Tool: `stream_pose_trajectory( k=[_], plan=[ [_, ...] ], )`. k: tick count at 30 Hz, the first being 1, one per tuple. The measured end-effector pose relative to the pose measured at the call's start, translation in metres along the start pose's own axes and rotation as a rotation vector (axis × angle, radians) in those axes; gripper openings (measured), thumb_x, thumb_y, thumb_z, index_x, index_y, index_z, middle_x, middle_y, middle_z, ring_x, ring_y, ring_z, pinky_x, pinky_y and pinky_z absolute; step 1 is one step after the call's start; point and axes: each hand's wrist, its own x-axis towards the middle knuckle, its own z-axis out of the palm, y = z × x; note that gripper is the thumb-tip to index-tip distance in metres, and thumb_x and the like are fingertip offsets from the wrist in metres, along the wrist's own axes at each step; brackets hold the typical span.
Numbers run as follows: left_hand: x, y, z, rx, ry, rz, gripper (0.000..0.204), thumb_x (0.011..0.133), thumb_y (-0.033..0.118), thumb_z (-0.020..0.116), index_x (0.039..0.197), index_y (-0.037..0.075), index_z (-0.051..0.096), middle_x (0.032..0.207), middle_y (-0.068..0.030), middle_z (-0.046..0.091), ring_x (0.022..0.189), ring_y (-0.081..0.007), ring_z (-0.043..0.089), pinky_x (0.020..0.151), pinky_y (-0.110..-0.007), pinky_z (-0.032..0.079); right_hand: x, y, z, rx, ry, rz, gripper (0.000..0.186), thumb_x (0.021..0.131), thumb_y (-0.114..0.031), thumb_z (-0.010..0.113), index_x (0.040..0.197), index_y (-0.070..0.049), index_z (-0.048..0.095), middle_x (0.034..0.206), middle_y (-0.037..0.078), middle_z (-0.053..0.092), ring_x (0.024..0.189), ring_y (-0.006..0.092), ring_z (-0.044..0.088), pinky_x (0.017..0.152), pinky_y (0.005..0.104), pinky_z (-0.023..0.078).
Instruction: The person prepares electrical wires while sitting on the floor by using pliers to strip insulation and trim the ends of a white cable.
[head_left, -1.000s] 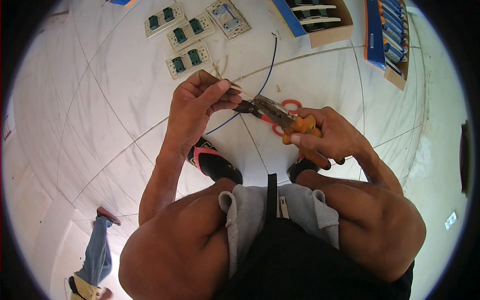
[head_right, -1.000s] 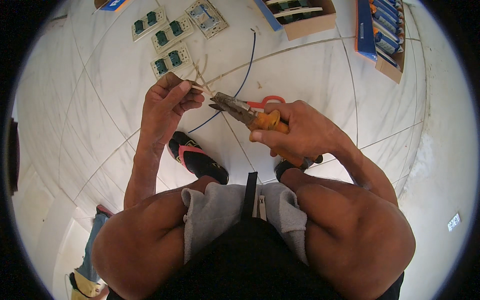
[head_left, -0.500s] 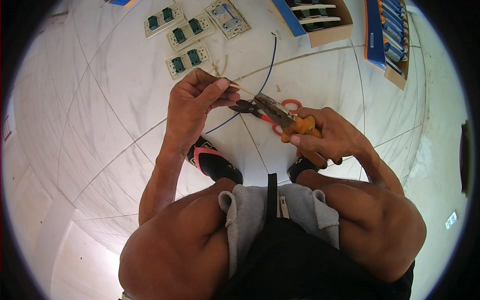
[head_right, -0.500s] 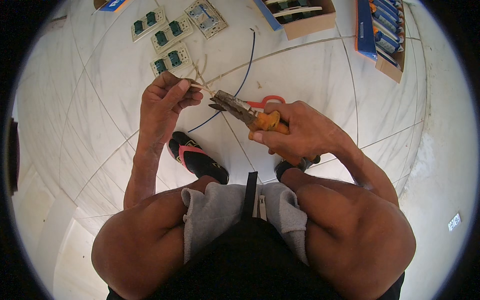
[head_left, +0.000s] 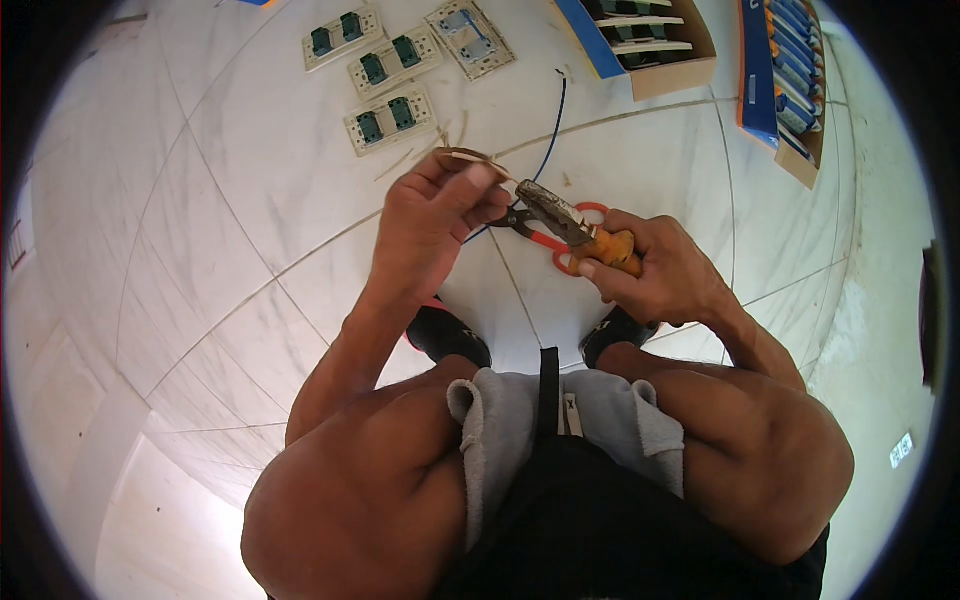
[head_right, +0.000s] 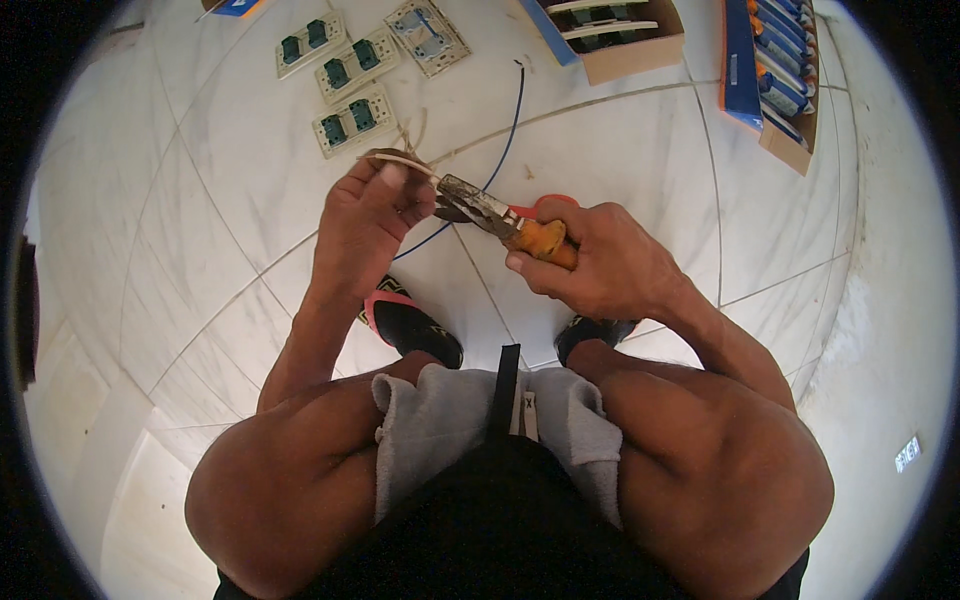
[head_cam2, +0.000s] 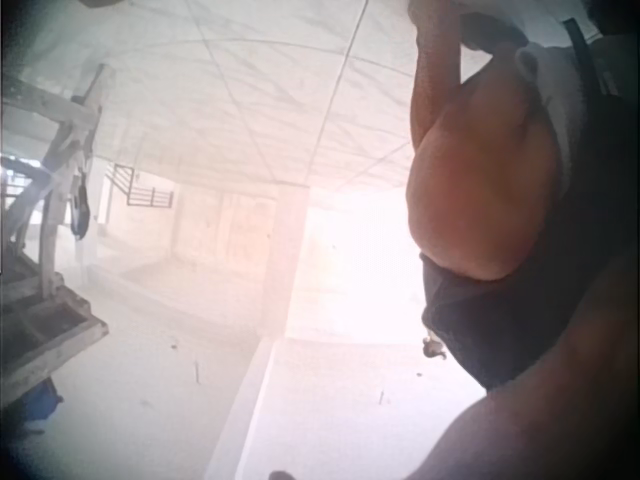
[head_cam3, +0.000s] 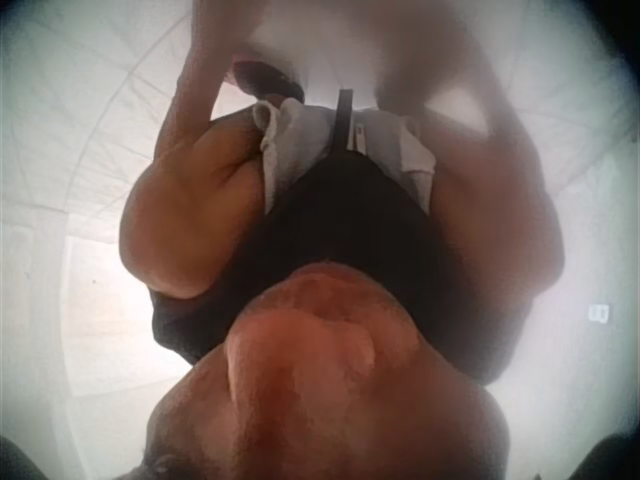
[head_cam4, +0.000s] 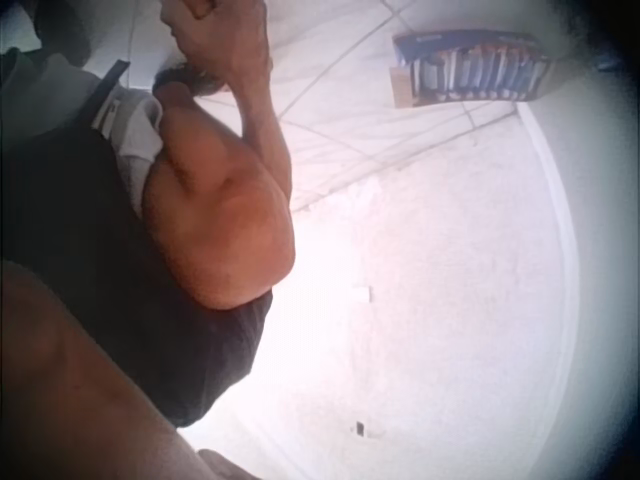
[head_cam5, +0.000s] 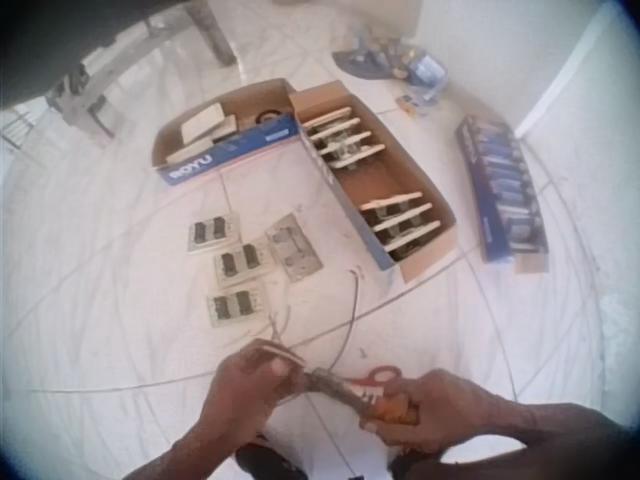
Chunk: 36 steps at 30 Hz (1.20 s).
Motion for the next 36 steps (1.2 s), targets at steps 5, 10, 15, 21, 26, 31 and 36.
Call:
stream_pose_trajectory(
  k=[5, 10, 15, 21, 26, 31, 36],
  plan=[
    [-0.003, 0.003, 0.007, 0.073, -0.038, -0.011, 0.025, 0.097, 0.015, 0.07, 0.116, -0.002, 0.068, 0.099, -0.0072, 0.07, 0.084, -0.0129, 0.067, 0.083, -0.028, 0.056, 0.002, 0.005, 0.003, 0.238, -0.1, 0.051, 0.037, 0.092, -0.036, 0.07, 0.105, -0.002, 0.061, 0.075, 0.006, 0.068, 0.065, 0.0151, 0.068, 0.062, 0.0318, 0.054],
    [-0.004, 0.005, 0.015, 0.253, 0.084, -0.058, 0.024, 0.099, 0.017, 0.068, 0.111, -0.003, 0.067, 0.091, -0.005, 0.068, 0.082, -0.0138, 0.064, 0.082, -0.03, 0.053, 0.001, 0.004, 0.003, 0.19, -0.088, 0.088, 0.04, 0.09, -0.036, 0.071, 0.107, -0.002, 0.062, 0.075, 0.006, 0.067, 0.067, 0.0146, 0.069, 0.063, 0.0312, 0.055],
    [-0.004, 0.002, 0.009, 0.275, 0.107, 0.014, 0.022, 0.097, 0.018, 0.07, 0.106, -0.002, 0.07, 0.092, -0.0059, 0.07, 0.083, -0.0134, 0.064, 0.082, -0.029, 0.052, 0.004, -0.002, 0.008, 0.201, -0.095, 0.125, 0.03, 0.091, -0.025, 0.067, 0.108, 0.0, 0.067, 0.083, 0.006, 0.068, 0.067, 0.0142, 0.066, 0.066, 0.0305, 0.054],
    [-0.003, 0.005, 0.012, 0.23, 0.018, 0.065, 0.024, 0.097, 0.018, 0.069, 0.109, -0.004, 0.071, 0.097, -0.0063, 0.072, 0.085, -0.0123, 0.064, 0.084, -0.026, 0.052, 0.002, 0.009, 0.006, 0.349, -0.134, 0.042, 0.042, 0.093, -0.037, 0.067, 0.11, 0.0, 0.063, 0.078, 0.007, 0.067, 0.068, 0.0167, 0.07, 0.063, 0.0305, 0.056],
    [-0.003, 0.006, 0.013, 0.168, 0.029, 0.001, 0.023, 0.101, 0.016, 0.064, 0.111, -0.004, 0.067, 0.101, -0.007, 0.07, 0.087, -0.0124, 0.063, 0.087, -0.031, 0.051, 0.005, 0.012, 0.007, 0.344, -0.13, 0.042, 0.043, 0.093, -0.037, 0.067, 0.111, 0.001, 0.062, 0.076, 0.007, 0.066, 0.066, 0.0156, 0.069, 0.062, 0.0304, 0.056],
    [-0.001, 0.001, 0.01, 0.181, 0.096, -0.008, 0.022, 0.098, 0.015, 0.067, 0.112, -0.002, 0.068, 0.1, -0.0068, 0.07, 0.087, -0.0132, 0.064, 0.086, -0.031, 0.051, 0.007, 0.006, 0.01, 0.295, -0.086, 0.066, 0.042, 0.092, -0.036, 0.067, 0.111, 0.002, 0.062, 0.074, 0.006, 0.066, 0.065, 0.0151, 0.069, 0.061, 0.0299, 0.055],
    [-0.001, 0.003, 0.012, 0.25, 0.087, 0.05, 0.019, 0.097, 0.012, 0.068, 0.109, -0.003, 0.068, 0.1, -0.0072, 0.07, 0.088, -0.0148, 0.065, 0.088, -0.032, 0.052, 0.005, 0.006, 0.007, 0.313, -0.103, 0.071, 0.04, 0.092, -0.035, 0.067, 0.11, 0.001, 0.062, 0.073, 0.006, 0.066, 0.066, 0.0151, 0.069, 0.061, 0.0293, 0.055]
  ],
)
